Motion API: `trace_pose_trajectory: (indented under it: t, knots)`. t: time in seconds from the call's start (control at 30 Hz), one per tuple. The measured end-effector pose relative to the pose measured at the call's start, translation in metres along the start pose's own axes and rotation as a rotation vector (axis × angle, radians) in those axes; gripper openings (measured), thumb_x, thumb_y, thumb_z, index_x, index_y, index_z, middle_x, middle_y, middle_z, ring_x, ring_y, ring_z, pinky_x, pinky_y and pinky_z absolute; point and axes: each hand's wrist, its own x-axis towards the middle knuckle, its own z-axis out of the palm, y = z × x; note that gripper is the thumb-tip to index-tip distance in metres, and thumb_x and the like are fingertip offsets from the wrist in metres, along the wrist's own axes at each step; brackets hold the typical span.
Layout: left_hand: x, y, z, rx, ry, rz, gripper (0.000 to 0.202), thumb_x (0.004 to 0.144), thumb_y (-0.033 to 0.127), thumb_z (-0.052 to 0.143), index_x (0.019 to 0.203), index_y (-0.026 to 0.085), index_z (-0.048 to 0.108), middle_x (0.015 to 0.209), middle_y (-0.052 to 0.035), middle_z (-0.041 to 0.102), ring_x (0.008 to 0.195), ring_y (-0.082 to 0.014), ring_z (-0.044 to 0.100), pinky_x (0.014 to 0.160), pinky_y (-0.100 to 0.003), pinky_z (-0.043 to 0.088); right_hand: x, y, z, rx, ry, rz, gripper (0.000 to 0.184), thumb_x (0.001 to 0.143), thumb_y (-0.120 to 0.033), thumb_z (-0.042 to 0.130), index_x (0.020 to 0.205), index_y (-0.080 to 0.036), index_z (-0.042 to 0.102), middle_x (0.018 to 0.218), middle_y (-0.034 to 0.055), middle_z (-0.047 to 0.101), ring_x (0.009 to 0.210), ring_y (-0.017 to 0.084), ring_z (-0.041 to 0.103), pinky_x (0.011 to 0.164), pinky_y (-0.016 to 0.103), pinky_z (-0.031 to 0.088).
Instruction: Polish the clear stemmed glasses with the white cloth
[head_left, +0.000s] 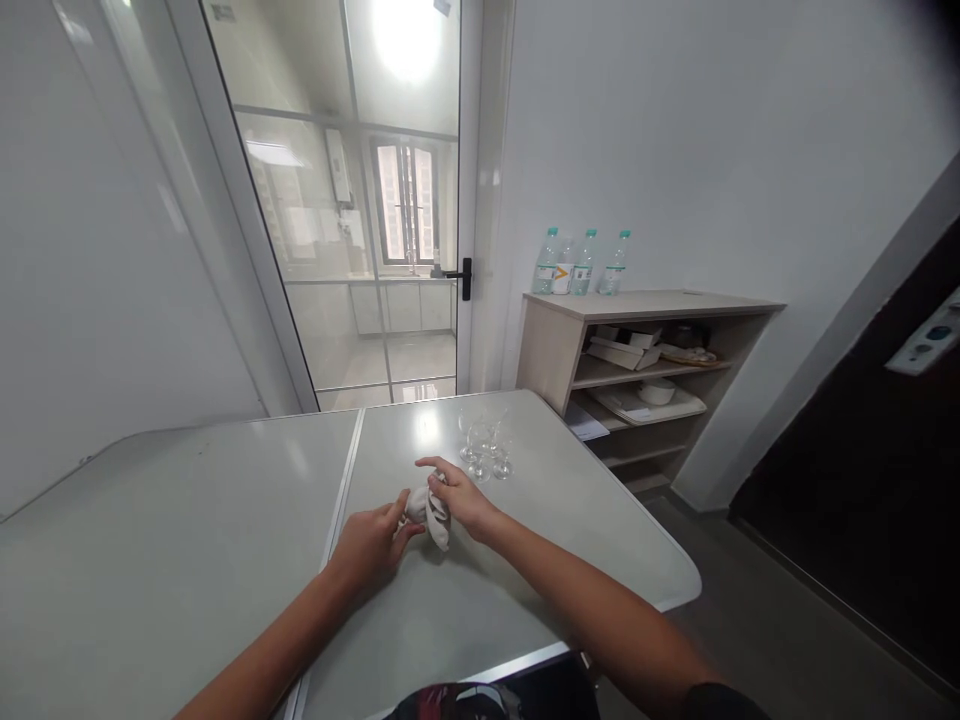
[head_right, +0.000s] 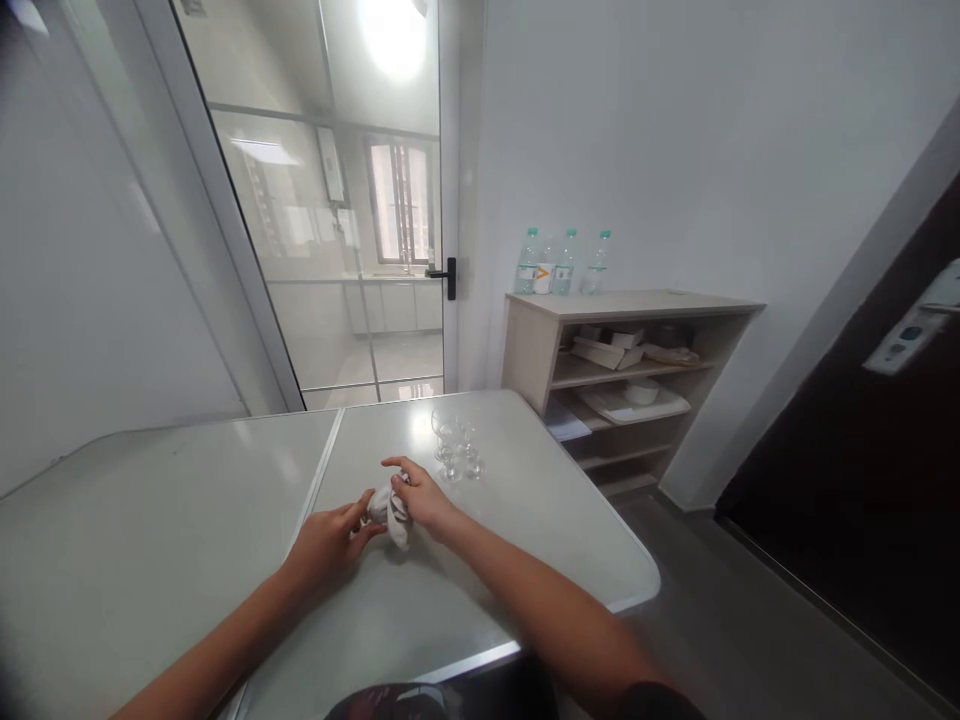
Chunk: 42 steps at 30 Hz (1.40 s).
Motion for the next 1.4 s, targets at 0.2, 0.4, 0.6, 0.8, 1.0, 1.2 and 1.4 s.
trace_pose_trajectory:
  t: [0.2,0.4,0.6,0.8,1.0,1.2,1.4]
  knots:
    - [0.009,0.008,-0.012,-0.641,-0.254,-0.199,0.045,0.092,0.058,0.061,0.082,0.014,0.067,0.057,0.0023,0.052,0.048,-0.0103,0.044,0.050,-0.024,0.030,-0.004,-0.008,-0.006,-0.166,-0.170,-0.153,0.050,0.104,-0.052,0.047,0.144,-0.024,0.052,0.066,-0.0074,0.041,0.060,0.011,0.036,0.060,0.023,0.032]
    - [0.011,-0.015,-0.019,-1.385,-0.623,-0.570,0.054,0.084,0.069,0.066,0.073,0.018,0.049,0.057,0.0049,0.050,0.037,-0.0016,0.019,0.035,-0.019,0.014,-0.012,-0.022,-0.019,-0.236,-0.351,-0.391,0.067,0.099,-0.067,0.047,0.152,-0.026,0.046,0.097,0.0031,0.058,0.081,0.015,0.052,0.081,0.030,0.045]
    - [0.010,-0.013,-0.025,-1.386,-0.598,-0.557,0.054,0.082,0.068,0.069,0.074,0.019,0.047,0.056,0.0053,0.051,0.036,-0.0013,0.021,0.036,-0.018,0.014,-0.011,-0.027,-0.028,-0.268,-0.547,-0.368,0.079,0.098,-0.047,0.062,0.164,-0.027,0.022,0.097,0.0027,0.057,0.085,0.017,0.053,0.083,0.033,0.046]
    - [0.010,0.004,-0.014,-0.817,-0.256,-0.234,0.050,0.089,0.062,0.063,0.070,0.016,0.059,0.053,0.0038,0.047,0.045,-0.0076,0.037,0.047,-0.022,0.028,-0.009,-0.021,-0.014,-0.355,-0.175,-0.300,0.055,0.105,-0.035,0.049,0.157,-0.027,0.036,0.076,-0.0045,0.048,0.068,0.013,0.043,0.071,0.028,0.039]
    - [0.004,0.004,0.001,-0.199,0.010,-0.052,0.045,0.089,0.046,0.067,0.123,0.018,0.069,0.061,-0.0004,0.063,0.056,-0.0178,0.056,0.063,-0.028,0.038,-0.006,-0.019,-0.006,-0.347,-0.063,-0.194,0.042,0.104,-0.036,0.045,0.144,-0.023,0.051,0.067,-0.0074,0.044,0.061,0.012,0.041,0.063,0.025,0.035]
    - [0.001,0.000,0.000,0.035,-0.052,0.012,0.049,0.094,0.046,0.060,0.132,0.017,0.065,0.078,-0.0103,0.075,0.065,-0.0232,0.065,0.062,-0.029,0.040,0.002,0.000,-0.001,-0.203,0.032,-0.076,0.037,0.101,-0.040,0.047,0.131,-0.022,0.057,0.067,-0.0076,0.043,0.058,0.011,0.039,0.058,0.023,0.035]
    - [0.005,0.011,-0.010,-0.346,-0.073,-0.099,0.044,0.089,0.057,0.064,0.104,0.016,0.071,0.062,-0.0017,0.061,0.055,-0.0152,0.052,0.056,-0.025,0.035,-0.004,-0.014,-0.010,-0.164,-0.137,-0.137,0.047,0.103,-0.048,0.049,0.144,-0.025,0.049,0.072,-0.0058,0.045,0.063,0.012,0.042,0.062,0.024,0.038]
